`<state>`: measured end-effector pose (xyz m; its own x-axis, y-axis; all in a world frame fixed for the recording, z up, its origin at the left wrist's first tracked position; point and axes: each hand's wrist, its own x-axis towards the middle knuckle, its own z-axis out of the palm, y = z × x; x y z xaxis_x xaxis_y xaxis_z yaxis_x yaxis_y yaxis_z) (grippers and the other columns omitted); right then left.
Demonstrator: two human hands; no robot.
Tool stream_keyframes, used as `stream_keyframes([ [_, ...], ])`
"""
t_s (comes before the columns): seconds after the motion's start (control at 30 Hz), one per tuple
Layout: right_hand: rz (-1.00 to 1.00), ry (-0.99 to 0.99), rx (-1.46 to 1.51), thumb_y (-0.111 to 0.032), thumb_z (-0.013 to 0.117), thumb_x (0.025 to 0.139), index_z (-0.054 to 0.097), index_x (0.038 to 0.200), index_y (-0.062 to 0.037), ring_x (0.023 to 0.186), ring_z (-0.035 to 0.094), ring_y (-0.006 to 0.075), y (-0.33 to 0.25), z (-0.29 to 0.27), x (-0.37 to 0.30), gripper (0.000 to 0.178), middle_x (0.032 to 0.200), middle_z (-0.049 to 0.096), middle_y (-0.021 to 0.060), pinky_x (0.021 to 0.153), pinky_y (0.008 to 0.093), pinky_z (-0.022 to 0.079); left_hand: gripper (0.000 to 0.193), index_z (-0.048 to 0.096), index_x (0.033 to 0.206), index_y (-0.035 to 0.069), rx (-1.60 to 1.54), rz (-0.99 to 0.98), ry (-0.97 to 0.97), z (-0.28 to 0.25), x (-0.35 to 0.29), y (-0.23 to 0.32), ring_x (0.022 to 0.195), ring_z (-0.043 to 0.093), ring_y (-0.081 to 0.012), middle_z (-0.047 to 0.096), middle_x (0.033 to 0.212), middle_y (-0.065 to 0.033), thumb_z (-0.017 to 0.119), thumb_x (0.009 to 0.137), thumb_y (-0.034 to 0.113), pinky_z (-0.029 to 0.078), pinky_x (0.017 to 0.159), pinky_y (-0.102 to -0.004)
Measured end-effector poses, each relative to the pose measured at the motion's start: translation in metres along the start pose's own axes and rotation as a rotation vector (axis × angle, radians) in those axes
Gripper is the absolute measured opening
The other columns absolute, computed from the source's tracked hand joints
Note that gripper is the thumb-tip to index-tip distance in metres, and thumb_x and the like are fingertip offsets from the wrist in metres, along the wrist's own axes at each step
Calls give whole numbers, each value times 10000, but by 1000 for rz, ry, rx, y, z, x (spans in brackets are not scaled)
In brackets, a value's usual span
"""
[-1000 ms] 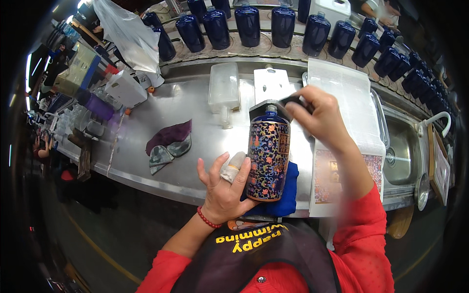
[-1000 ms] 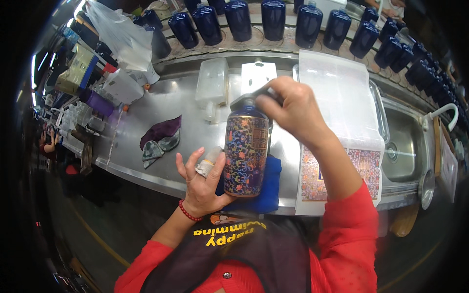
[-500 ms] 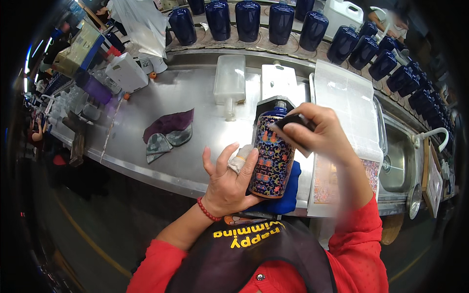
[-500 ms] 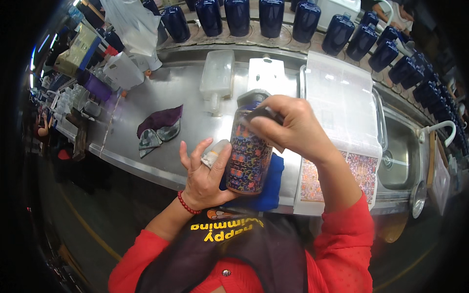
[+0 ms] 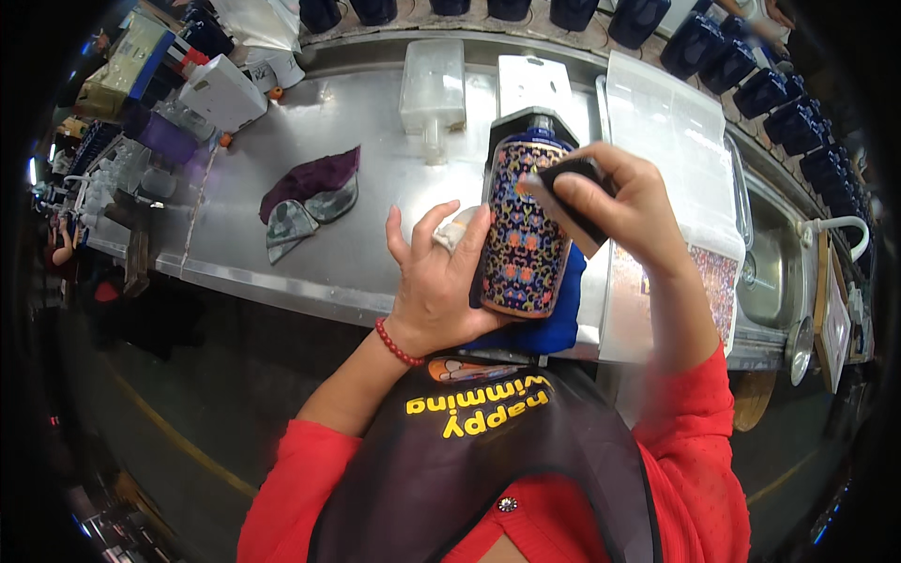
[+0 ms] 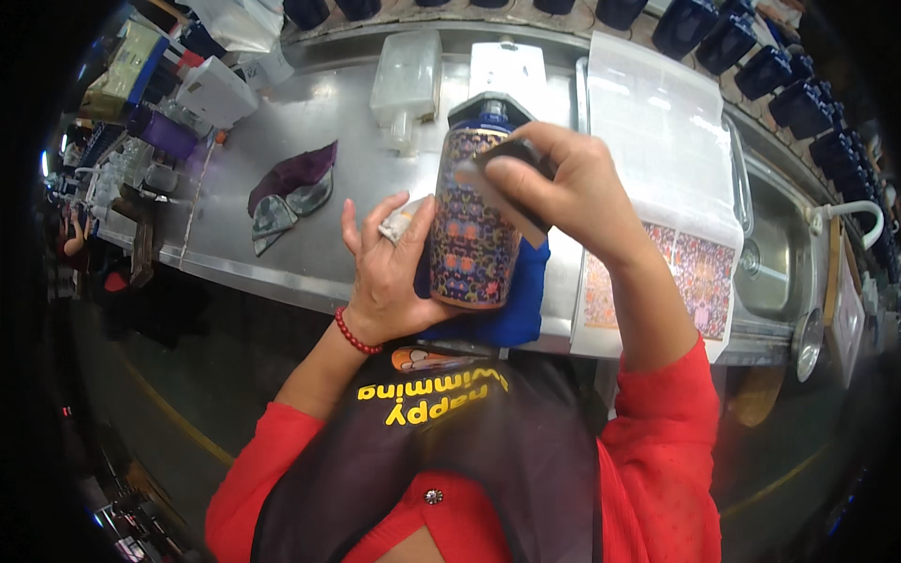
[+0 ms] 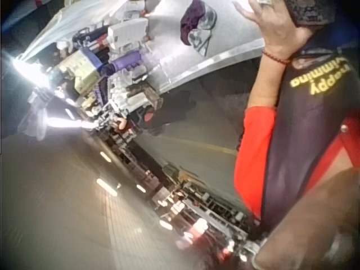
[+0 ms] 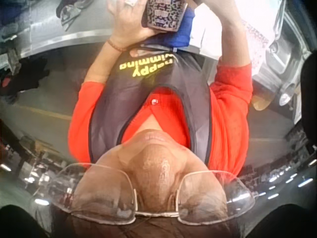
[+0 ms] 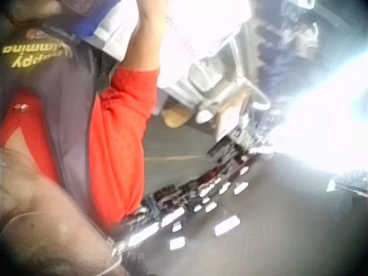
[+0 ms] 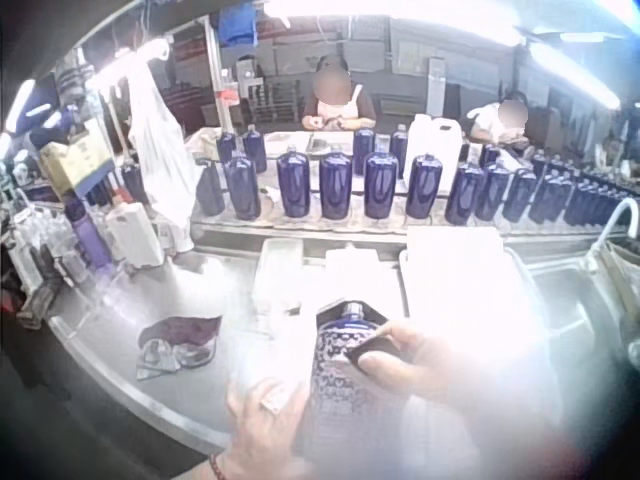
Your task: The person applies decorative stickers to a blue cylindrical container. They peel stickers from a sheet, position them on the container, and smooth them with a black plastic tool. The person rotates the container to apply multiple stickers and inspects the placement throughout.
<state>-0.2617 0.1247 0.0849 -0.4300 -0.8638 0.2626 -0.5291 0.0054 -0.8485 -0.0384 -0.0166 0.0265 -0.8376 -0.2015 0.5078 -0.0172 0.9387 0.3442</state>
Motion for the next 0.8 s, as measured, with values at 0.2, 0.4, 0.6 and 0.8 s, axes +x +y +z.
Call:
stream_keyframes([
  [0.2,-494,278,-471,75,770,767,726,1013,-44,616,526,145,-13,24,-48,276,757,577,18,534,281,396,1191,495,1445,-42,-19,-40,2,4,-3,-1,1339,452,-314,607,1314,-135,873,580,684,43,1200,-615],
  [0.4,-322,-39,-22,-48,817,738,749,1023,-66,702,562,235,-25,39,-108,294,832,590,60,617,374,451,1148,495,1451,-30,73,17,7,-3,3,2,1340,448,-309,652,1253,-103,837,633,700,24,1194,-615],
  [0.6,-535,-187,-196,25,773,691,746,996,-41,721,577,246,-22,41,-105,313,800,571,62,613,377,452,1140,467,1476,-12,104,20,33,-4,2,11,1366,417,-300,665,1235,-95,829,653,688,23,1178,-625],
  [0.8,-292,110,-219,48,877,612,724,984,-45,666,562,225,-26,36,-108,413,790,572,77,573,339,455,940,472,1463,-6,-32,74,70,7,-27,1,1383,353,-361,507,1420,-155,708,827,646,44,1177,-637],
])
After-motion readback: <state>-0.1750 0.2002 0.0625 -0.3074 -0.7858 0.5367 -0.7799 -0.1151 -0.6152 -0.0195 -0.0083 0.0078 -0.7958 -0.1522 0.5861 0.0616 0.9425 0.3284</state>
